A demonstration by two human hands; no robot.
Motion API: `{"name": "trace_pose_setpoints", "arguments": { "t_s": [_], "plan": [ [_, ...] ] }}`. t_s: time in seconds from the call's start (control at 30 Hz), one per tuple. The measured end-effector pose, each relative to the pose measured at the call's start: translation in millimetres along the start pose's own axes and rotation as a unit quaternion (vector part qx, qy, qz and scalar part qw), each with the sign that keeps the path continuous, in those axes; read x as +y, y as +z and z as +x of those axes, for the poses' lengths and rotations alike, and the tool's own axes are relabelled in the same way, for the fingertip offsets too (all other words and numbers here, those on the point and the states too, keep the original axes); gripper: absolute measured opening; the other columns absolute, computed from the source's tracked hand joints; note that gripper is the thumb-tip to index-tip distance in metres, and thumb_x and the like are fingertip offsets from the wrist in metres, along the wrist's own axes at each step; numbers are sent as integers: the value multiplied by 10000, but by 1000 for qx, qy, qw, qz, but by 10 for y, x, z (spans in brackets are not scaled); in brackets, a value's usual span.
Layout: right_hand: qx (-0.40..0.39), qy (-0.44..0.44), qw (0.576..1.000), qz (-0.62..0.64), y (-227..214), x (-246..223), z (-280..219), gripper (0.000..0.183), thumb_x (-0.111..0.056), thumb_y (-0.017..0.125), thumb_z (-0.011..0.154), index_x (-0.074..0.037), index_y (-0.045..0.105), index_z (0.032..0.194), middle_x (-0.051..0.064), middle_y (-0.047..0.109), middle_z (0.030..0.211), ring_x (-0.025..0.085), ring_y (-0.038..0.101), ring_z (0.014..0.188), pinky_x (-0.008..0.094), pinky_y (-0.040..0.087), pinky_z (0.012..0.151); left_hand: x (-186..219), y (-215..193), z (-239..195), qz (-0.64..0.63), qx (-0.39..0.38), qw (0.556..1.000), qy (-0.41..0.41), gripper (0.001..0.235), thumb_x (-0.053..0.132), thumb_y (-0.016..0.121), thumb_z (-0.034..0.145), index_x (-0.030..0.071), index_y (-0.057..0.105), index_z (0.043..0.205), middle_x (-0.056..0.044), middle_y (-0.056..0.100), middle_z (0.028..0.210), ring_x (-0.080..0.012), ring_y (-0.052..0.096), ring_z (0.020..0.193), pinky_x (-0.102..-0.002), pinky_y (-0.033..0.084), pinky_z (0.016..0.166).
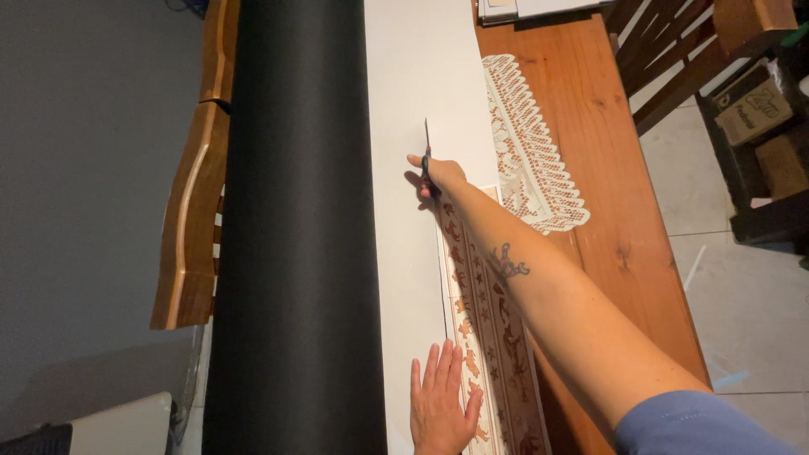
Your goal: The person uses scissors to cut a long strip of patterned paper laid on a wooden table. They repeatedly trim the edges and separate sections of the strip, holding the paper with one hand while cutting with the other.
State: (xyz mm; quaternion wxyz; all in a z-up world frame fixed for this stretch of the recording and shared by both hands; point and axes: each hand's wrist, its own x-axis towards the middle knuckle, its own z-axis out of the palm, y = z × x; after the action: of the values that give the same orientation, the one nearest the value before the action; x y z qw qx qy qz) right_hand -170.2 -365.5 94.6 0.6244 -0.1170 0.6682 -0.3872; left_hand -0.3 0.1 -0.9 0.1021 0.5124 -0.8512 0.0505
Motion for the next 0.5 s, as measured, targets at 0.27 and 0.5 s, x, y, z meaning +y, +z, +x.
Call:
{"name": "trace_pose_setpoints", "arguments": {
  "t_s": [0.27,0.5],
  "plan": [
    [-1,0,1000,-5,-7,-61,-18,398,-328,798,904,-38,541,813,56,693,696,121,451,382,462,631,545,-8,-18,-5,-21,-20,1000,-1,793,650,479,936,202,350,1578,-9,286,1679,-228,215,1556,-525,57,1267],
    [-8,9,1000,-6,7,-151,29,438,-347,787,910,-17,506,845,100,721,716,117,474,372,460,647,614,-7,-1,-11,32,4,999,1,797,656,380,954,203,290,1602,10,239,1706,-208,180,1586,-498,69,1297]
  ]
}}
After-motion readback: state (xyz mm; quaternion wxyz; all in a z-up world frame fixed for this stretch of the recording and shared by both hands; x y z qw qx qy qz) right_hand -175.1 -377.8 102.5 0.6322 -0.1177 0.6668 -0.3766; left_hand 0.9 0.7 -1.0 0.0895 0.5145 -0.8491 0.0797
